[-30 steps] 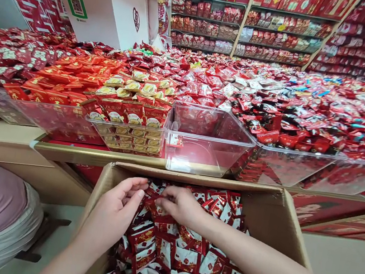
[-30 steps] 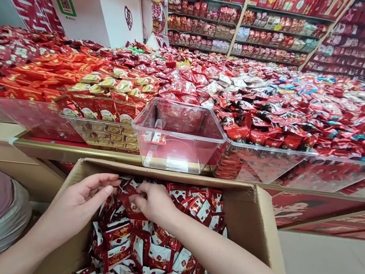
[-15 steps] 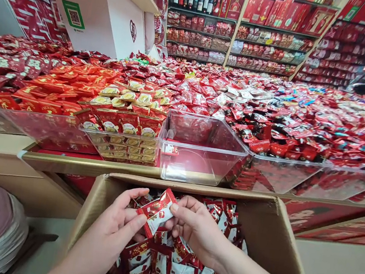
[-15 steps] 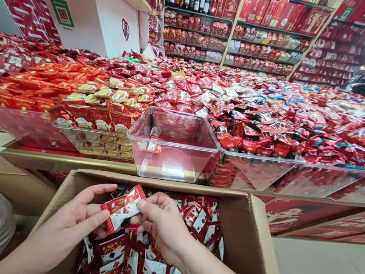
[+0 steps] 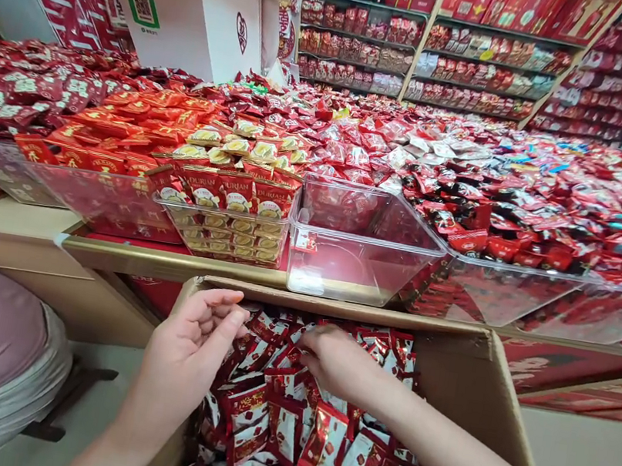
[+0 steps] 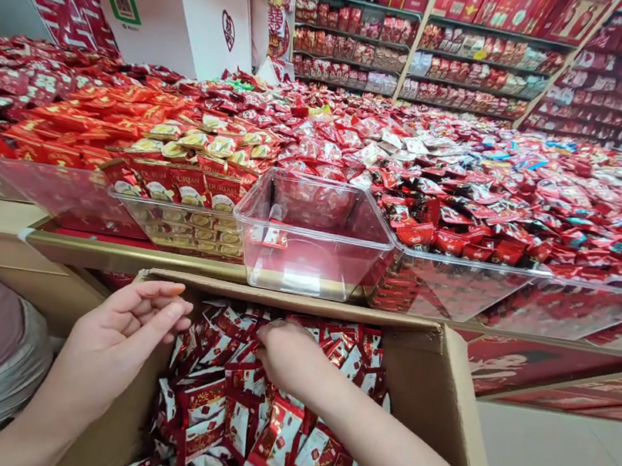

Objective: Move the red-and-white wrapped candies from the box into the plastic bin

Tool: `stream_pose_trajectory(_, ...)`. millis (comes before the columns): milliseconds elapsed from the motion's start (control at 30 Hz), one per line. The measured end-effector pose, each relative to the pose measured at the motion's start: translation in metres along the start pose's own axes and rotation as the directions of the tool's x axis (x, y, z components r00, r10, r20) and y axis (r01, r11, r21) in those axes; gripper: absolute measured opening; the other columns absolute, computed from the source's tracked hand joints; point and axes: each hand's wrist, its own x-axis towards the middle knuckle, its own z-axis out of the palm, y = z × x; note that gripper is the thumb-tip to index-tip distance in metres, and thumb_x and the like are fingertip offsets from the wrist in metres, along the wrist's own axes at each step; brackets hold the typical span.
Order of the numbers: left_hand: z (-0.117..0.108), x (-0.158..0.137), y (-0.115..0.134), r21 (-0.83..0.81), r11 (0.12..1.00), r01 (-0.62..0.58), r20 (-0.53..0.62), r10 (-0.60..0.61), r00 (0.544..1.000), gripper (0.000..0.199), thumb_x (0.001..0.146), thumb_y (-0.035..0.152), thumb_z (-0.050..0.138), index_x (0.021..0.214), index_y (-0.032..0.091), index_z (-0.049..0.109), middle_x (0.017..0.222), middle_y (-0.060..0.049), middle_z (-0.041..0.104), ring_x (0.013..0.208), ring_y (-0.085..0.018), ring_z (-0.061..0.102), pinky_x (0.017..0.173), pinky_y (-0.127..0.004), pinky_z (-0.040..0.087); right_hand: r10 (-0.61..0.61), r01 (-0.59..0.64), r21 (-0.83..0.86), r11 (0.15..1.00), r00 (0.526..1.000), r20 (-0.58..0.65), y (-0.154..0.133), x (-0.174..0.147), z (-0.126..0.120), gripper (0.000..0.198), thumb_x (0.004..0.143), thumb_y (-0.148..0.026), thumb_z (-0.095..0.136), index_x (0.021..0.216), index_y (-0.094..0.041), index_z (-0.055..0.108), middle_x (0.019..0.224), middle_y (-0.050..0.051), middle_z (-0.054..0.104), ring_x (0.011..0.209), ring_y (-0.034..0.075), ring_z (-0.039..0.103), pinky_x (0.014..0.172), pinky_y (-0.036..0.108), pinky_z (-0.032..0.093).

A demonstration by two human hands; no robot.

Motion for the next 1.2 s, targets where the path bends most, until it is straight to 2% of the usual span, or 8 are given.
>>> stream_pose_trajectory(200, -0.003, 0.001, -0.003, -0.023, 1.000, -0.006, -0.016, 0.006, 1.000, 0.022, 0.072, 0.034, 0.062, 0.090, 0.022, 0.057, 0.068, 0.005, 0.062, 0.063, -0.007, 0.059, 0.058, -0.014, 0.047, -0.031, 0.035, 0.099, 0.994, 0.999, -0.041, -0.018, 0.050, 0.040, 0.015, 0.072, -0.023, 0.057, 0.086, -0.018, 0.062, 0.093, 0.008, 0.063, 0.079, 0.020, 0.057, 0.064, 0.027, 0.040)
stream_pose_trajectory(400, -0.003, 0.001, -0.014, 0.073, 0.997, 0.040, 0.192, -0.053, 0.980, 0.035, 0.079, 0.040, 0.052, 0.110, 0.024, 0.050, 0.113, -0.004, 0.059, 0.107, -0.016, 0.052, 0.095, -0.031, 0.039, -0.028, 0.080, 0.367, 0.927, 0.989, -0.144, -0.021, 0.026, 0.005, 0.014, 0.080, -0.029, 0.048, 0.079, -0.018, 0.056, 0.065, -0.001, 0.056, 0.059, 0.010, 0.047, 0.055, 0.021, 0.036)
stream_pose_trajectory(567, 0.000, -0.002, -0.009, 0.032, 0.952, 0.306, 0.437, -0.289, 0.852, 0.034, 0.075, 0.041, 0.057, 0.101, 0.020, 0.057, 0.091, -0.003, 0.070, 0.080, -0.016, 0.062, 0.073, -0.026, 0.049, 0.105, 0.041, 0.888, 0.459, 0.989, -0.100, -0.031, 0.001, -0.008, 0.030, 0.068, -0.042, 0.062, 0.066, -0.017, 0.048, 0.050, -0.007, 0.043, 0.044, 0.005, 0.036, 0.043, 0.019, 0.028)
stream_pose_trajectory(700, 0.000, -0.005, -0.001, -0.018, 0.957, 0.288, 0.349, -0.264, 0.899, 0.024, 0.071, 0.039, 0.063, 0.087, 0.021, 0.063, 0.078, 0.002, 0.072, 0.071, -0.013, 0.061, 0.065, -0.020, 0.047, 0.170, 0.055, 0.967, 0.249, 0.980, -0.100, -0.041, -0.011, -0.004, 0.034, 0.065, -0.045, 0.065, 0.063, -0.017, 0.045, 0.047, -0.008, 0.044, 0.038, 0.004, 0.037, 0.039, 0.017, 0.029)
stream_pose_trajectory(767, -0.002, -0.006, 0.003, -0.137, 0.900, 0.414, 0.356, -0.345, 0.868, 0.033, 0.073, 0.046, 0.057, 0.096, 0.023, 0.060, 0.084, 0.001, 0.072, 0.080, -0.017, 0.062, 0.072, -0.025, 0.048, 0.195, 0.120, 0.961, 0.251, 0.966, -0.171, -0.044, -0.015, -0.007, 0.030, 0.068, -0.041, 0.065, 0.064, -0.017, 0.048, 0.049, -0.007, 0.047, 0.038, 0.004, 0.041, 0.039, 0.017, 0.031)
stream_pose_trajectory(933, -0.006, -0.006, 0.018, -0.287, 0.566, 0.773, 0.712, -0.413, 0.568, 0.047, 0.081, 0.050, 0.042, 0.115, 0.019, 0.050, 0.102, -0.008, 0.067, 0.083, -0.023, 0.065, 0.069, -0.031, 0.050, -0.005, 0.463, 0.661, 0.591, 0.821, -0.571, -0.041, -0.023, -0.021, 0.004, 0.075, -0.021, 0.060, 0.077, -0.019, 0.064, 0.078, 0.003, 0.063, 0.072, 0.012, 0.059, 0.067, 0.025, 0.047)
stream_pose_trajectory(1067, -0.002, -0.008, 0.021, -0.364, 0.654, 0.663, 0.532, -0.438, 0.725, 0.037, 0.075, 0.024, 0.062, 0.110, 0.022, 0.049, 0.079, -0.001, 0.070, 0.061, -0.009, 0.063, 0.060, -0.019, 0.050, 0.086, 0.406, 0.633, 0.659, 0.796, -0.600, -0.038, -0.026, -0.018, 0.017, 0.081, -0.020, 0.052, 0.094, -0.024, 0.061, 0.098, 0.005, 0.060, 0.090, 0.015, 0.057, 0.077, 0.028, 0.046)
stream_pose_trajectory(1200, 0.003, -0.010, 0.014, -0.402, 0.766, 0.501, 0.481, -0.289, 0.828, 0.040, 0.073, 0.020, 0.065, 0.108, 0.023, 0.046, 0.067, 0.003, 0.069, 0.059, -0.007, 0.061, 0.061, -0.016, 0.050, 0.294, 0.283, 0.901, 0.330, 0.876, -0.383, -0.047, -0.025, -0.008, 0.021, 0.078, -0.034, 0.056, 0.094, -0.023, 0.049, 0.085, 0.002, 0.059, 0.070, 0.012, 0.057, 0.055, 0.022, 0.046)
